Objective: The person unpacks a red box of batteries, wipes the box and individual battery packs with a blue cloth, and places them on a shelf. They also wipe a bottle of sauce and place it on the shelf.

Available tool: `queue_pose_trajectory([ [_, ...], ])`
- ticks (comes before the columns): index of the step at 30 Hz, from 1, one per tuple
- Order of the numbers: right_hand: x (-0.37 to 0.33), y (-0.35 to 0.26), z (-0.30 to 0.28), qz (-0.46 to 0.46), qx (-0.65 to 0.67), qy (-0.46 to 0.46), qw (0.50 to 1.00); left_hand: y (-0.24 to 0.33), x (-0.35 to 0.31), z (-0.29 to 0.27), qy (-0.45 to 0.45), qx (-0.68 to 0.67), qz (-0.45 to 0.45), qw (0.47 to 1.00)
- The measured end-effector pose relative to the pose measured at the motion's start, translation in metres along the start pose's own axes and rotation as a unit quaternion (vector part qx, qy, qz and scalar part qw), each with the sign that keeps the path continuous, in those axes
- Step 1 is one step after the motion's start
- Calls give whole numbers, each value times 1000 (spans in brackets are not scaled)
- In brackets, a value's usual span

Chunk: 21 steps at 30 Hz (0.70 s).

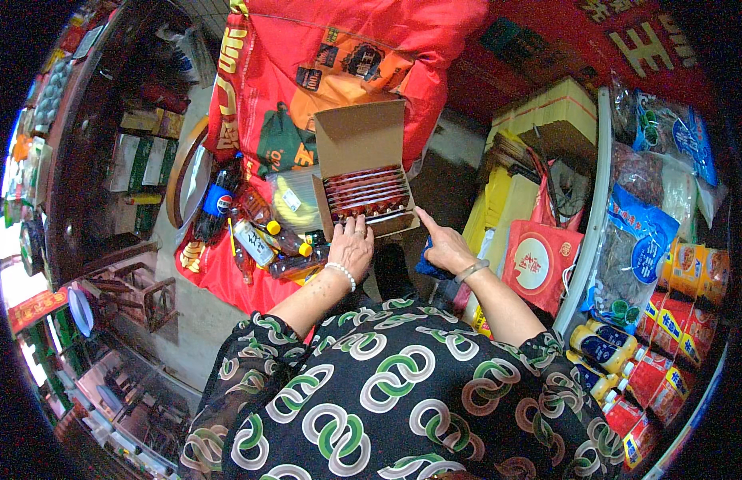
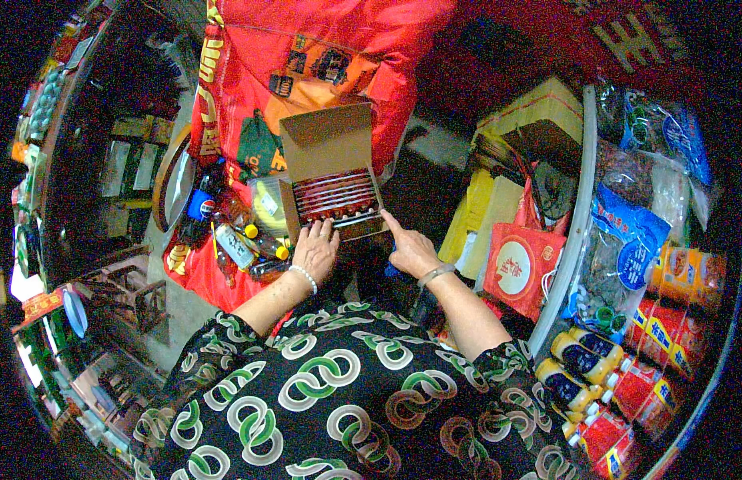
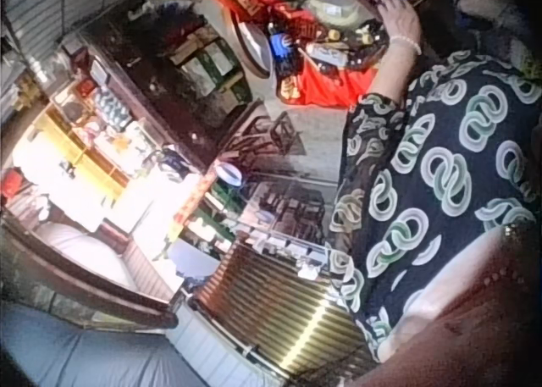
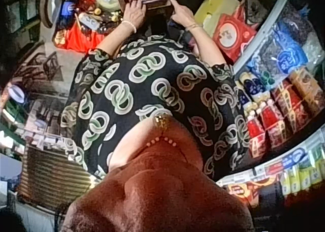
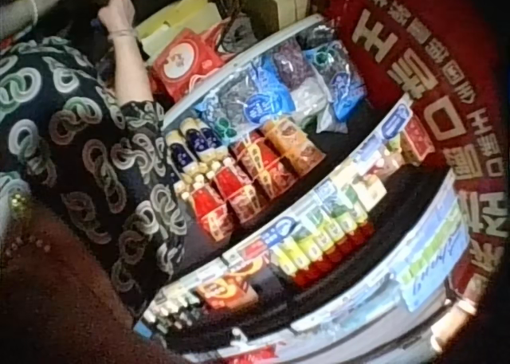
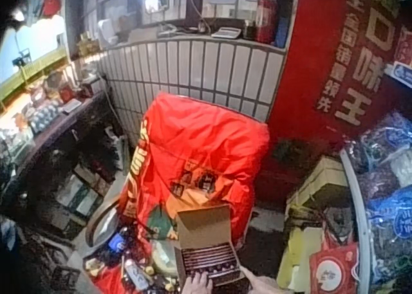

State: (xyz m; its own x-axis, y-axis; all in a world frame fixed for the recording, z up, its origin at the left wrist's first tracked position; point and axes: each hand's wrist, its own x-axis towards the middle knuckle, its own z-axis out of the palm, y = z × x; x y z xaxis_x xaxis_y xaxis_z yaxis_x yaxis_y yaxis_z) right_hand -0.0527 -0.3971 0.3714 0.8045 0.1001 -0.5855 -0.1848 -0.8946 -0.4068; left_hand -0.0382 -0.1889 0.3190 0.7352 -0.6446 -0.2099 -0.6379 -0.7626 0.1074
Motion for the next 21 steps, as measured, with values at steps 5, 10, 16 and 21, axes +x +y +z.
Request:
queue_pose_trajectory([
  [5, 2, 2, 2, -1, 2, -5, 1000, 0, -5, -4, 12, -3, 11, 1000],
  [10, 2, -3, 0, 4, -6, -11, 1000, -2, 3, -6, -1, -21, -13, 1000],
  [16, 3, 1, 2, 8, -19, -14, 1000, -9, 15, -4, -23, -43, -37, 998],
  [21, 1, -3, -1, -4, -64, -2, 998, -10, 20, -3, -43, -36, -48, 997],
])
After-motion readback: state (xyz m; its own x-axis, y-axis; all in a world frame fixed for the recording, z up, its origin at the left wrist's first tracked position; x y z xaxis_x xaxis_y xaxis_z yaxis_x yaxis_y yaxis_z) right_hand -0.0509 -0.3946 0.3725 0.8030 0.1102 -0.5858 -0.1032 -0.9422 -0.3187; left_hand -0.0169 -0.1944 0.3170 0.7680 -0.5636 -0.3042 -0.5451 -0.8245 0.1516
